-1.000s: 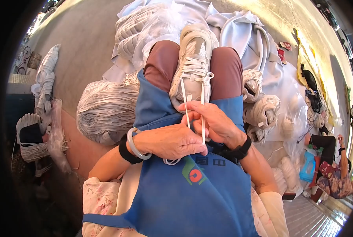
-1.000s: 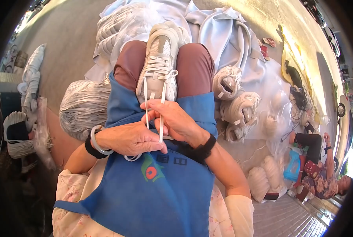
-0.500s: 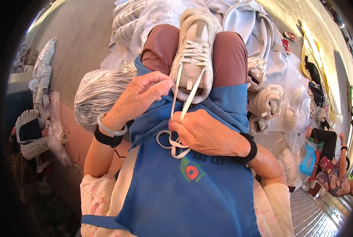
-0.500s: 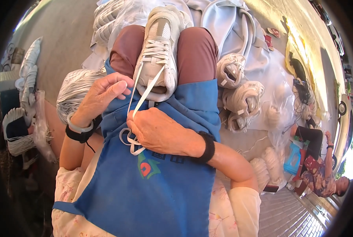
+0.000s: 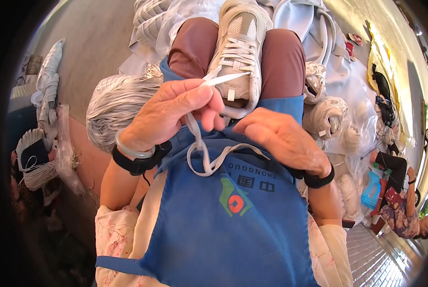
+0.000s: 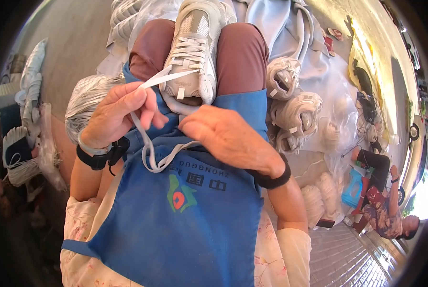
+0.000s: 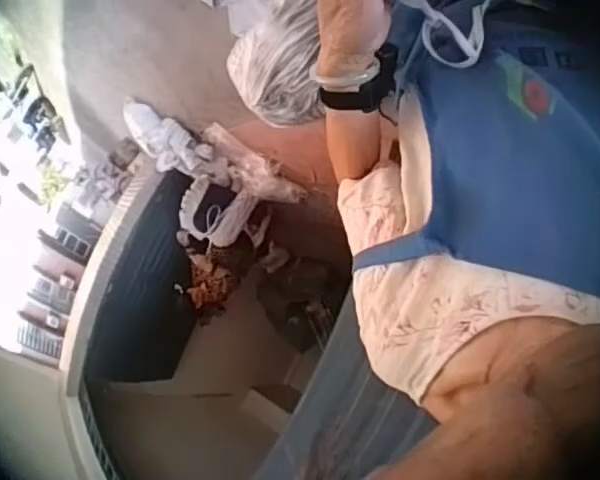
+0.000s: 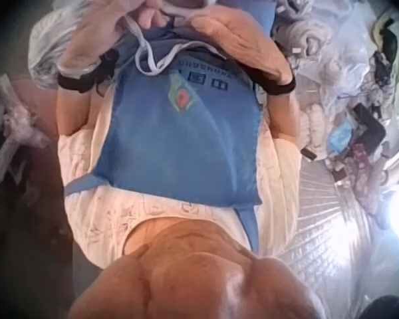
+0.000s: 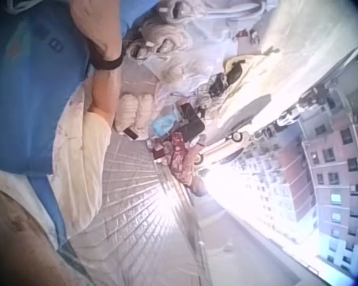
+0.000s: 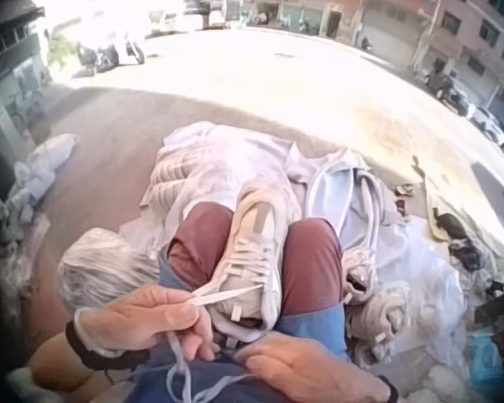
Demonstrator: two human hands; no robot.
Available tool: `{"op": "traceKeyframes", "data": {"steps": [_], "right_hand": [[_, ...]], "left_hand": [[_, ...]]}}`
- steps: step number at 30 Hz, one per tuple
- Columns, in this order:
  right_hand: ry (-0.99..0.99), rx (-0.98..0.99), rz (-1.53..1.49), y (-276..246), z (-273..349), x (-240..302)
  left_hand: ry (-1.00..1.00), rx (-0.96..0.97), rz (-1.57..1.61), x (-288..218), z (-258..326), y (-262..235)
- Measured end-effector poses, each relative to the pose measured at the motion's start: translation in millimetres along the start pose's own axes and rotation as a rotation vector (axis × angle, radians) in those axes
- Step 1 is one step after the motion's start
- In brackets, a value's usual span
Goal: Lace and package white sneakers in a shoe manufacturing setting.
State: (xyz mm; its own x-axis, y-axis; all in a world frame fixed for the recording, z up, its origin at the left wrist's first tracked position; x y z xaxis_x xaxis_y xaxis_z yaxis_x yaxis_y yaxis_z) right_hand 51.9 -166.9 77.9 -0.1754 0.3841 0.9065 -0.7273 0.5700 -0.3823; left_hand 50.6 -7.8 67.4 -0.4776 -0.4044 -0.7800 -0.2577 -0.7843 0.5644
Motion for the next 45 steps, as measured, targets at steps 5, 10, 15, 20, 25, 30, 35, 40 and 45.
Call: {"op": "traceKeyframes", "data": {"steps": [5, 10, 15, 20, 25, 30, 35, 40, 45], "right_hand": [[0.246, -0.127, -0.52, 7, -13, -20], [0.405, -0.159, -1.219, 28, -35, -19], [0.324, -0.195, -1.049, -10, -16, -41], [0.341, -0.352, -0.853, -60, -4, -78], [0.278, -0.321, -1.214, -80, -8, -86], [-0.047, -0.312, -1.513, -105, -26, -80], [0.105, -0.651, -1.071, -114, -38, -96], [0.347, -0.914, 0.27, -139, -4, -81], [0.068, -0.639, 0.32, -94, 2, -33]], "left_hand": [[-0.277, 0.28, -0.197, 10, 5, 63], [-0.368, 0.353, -0.347, 30, 5, 61], [-0.079, 0.121, -0.284, -7, 29, -10], [0.264, -0.053, 0.306, -48, 53, -123], [0.846, -0.742, 0.607, -102, 115, -188], [0.878, -0.287, 0.624, -139, 159, -250], [0.97, -0.311, 0.544, -147, 152, -236], [0.501, -0.318, -0.259, -102, 68, -115], [0.223, -0.274, -0.591, -44, 13, -67]]}}
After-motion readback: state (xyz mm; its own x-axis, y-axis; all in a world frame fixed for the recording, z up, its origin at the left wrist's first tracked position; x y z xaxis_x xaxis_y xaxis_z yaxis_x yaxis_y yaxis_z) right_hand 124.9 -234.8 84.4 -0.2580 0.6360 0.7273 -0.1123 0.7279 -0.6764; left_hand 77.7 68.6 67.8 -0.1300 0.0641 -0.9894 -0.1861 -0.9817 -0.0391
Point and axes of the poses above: each hand's wrist, its own z-axis away from the middle knuckle, its own y-axis out of the palm, x = y × z, the point moved 7 cm from there along -z, towards the middle knuckle, and after that the axes turned 8 degrees about z, right-handed, at the moved point
